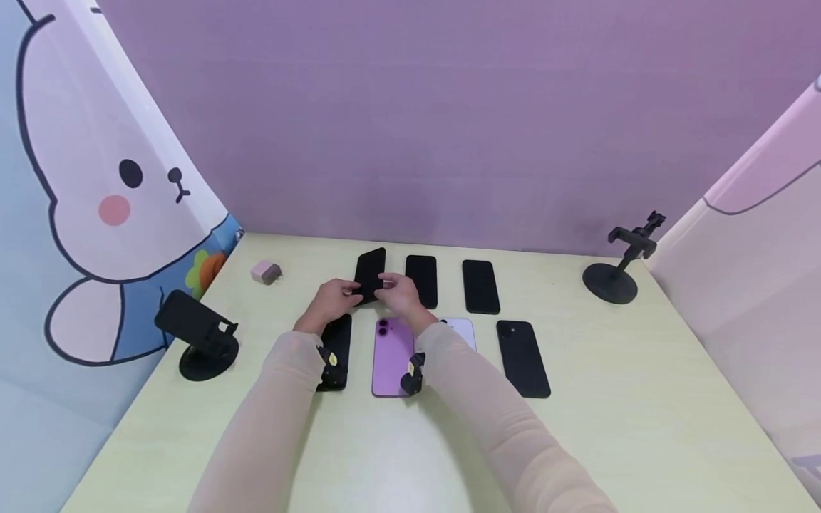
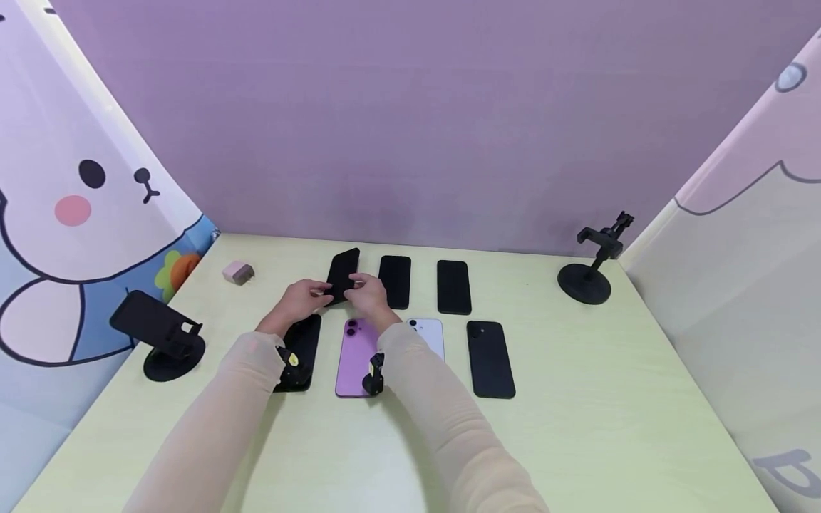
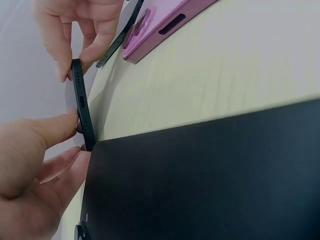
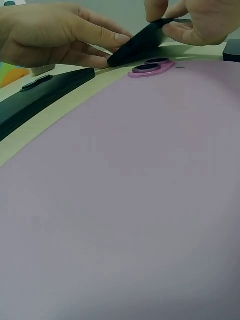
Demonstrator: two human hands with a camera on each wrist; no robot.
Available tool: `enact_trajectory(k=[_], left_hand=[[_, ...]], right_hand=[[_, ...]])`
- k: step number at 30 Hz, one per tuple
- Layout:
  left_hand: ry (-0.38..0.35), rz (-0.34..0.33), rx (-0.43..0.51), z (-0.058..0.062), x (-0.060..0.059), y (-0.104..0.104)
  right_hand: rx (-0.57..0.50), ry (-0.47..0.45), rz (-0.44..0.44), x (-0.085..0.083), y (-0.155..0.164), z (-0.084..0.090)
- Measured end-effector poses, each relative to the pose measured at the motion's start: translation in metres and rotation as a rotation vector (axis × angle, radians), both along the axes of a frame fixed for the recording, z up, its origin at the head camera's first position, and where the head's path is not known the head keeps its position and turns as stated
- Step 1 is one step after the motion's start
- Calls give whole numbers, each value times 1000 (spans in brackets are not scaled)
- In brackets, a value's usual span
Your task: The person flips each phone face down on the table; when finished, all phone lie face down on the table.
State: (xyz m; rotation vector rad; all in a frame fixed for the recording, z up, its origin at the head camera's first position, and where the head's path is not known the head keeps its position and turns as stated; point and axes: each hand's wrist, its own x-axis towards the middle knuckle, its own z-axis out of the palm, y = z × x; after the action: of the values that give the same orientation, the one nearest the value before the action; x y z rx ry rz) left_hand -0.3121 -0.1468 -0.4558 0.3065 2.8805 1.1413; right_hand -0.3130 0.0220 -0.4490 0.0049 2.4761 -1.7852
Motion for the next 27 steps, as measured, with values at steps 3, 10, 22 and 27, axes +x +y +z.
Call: enact_trajectory(k=[3,10,22,27], left_hand=[[6,-7,-3,0,0,2],[-21,3,46,2,0,8],[-85,11,406,2,5,18],[-169,10,606,2,5,21]], right_hand=[[-82,-8,9,-2,2,-1],[-268,-48,27,-3,5,0],[-368,-80,56,-5,8,3],[-408,-72,82,-4,10,6]])
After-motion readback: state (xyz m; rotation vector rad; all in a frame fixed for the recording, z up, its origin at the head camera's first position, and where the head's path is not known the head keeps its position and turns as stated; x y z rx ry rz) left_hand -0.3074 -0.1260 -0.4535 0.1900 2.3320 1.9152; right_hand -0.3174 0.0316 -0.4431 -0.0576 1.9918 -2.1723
